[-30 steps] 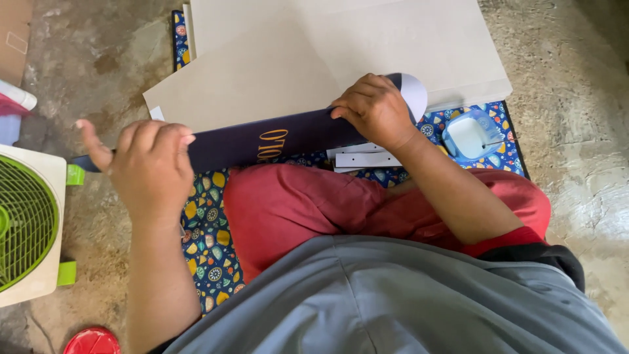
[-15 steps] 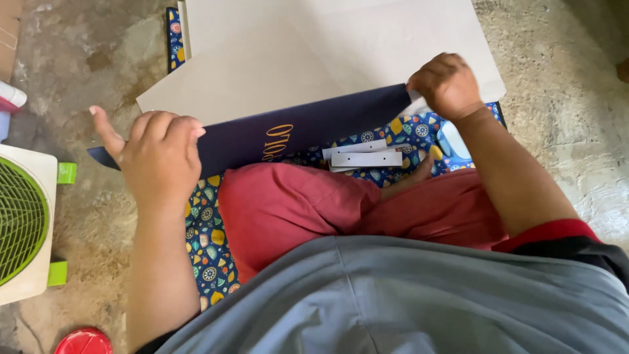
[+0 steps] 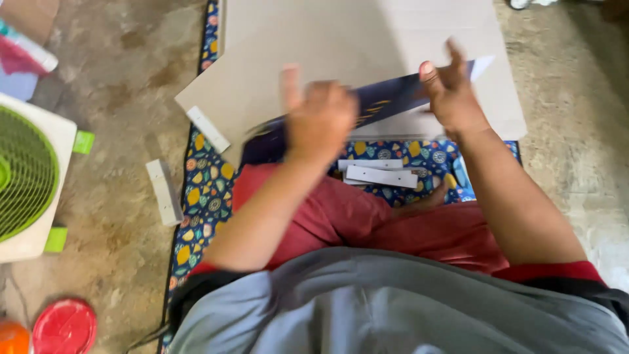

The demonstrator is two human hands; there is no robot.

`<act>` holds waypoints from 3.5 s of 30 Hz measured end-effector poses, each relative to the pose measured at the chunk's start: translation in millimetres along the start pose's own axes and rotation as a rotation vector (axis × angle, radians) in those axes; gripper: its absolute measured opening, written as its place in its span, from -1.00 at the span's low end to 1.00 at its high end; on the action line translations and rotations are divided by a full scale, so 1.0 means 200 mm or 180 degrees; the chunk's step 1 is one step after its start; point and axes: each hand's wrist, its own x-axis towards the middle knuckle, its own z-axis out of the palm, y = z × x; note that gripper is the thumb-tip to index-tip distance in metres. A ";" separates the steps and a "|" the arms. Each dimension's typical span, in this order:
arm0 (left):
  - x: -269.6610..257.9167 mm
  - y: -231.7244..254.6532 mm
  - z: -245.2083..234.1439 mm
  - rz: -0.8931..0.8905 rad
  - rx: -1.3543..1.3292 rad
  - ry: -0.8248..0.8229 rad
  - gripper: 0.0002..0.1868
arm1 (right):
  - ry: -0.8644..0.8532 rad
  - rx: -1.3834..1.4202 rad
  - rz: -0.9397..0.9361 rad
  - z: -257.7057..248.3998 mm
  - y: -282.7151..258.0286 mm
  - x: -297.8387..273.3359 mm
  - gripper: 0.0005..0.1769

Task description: The person is applying glue to white cardboard strips using a small stick and then carefully adhering them to a larger blue cardboard folder, followed by folding the cardboard.

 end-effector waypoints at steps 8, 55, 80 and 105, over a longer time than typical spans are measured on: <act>0.02 0.55 -0.08 0.0108 -0.0764 0.1046 -0.95 | -0.0391 0.1679 0.2583 0.33 0.42 -0.19 0.10; -0.18 -0.56 0.78 -0.1979 -0.2610 0.0715 -0.90 | -0.0481 0.0875 0.0471 1.41 -0.14 -0.35 0.04; -0.78 0.04 1.49 -0.4968 -0.3806 -0.2945 -0.10 | 0.2267 0.3737 0.5073 1.11 0.83 -0.78 0.08; -0.69 0.14 1.51 -0.4685 -0.4080 -0.3049 -0.25 | 0.2012 0.3726 0.5166 1.08 0.82 -0.75 0.00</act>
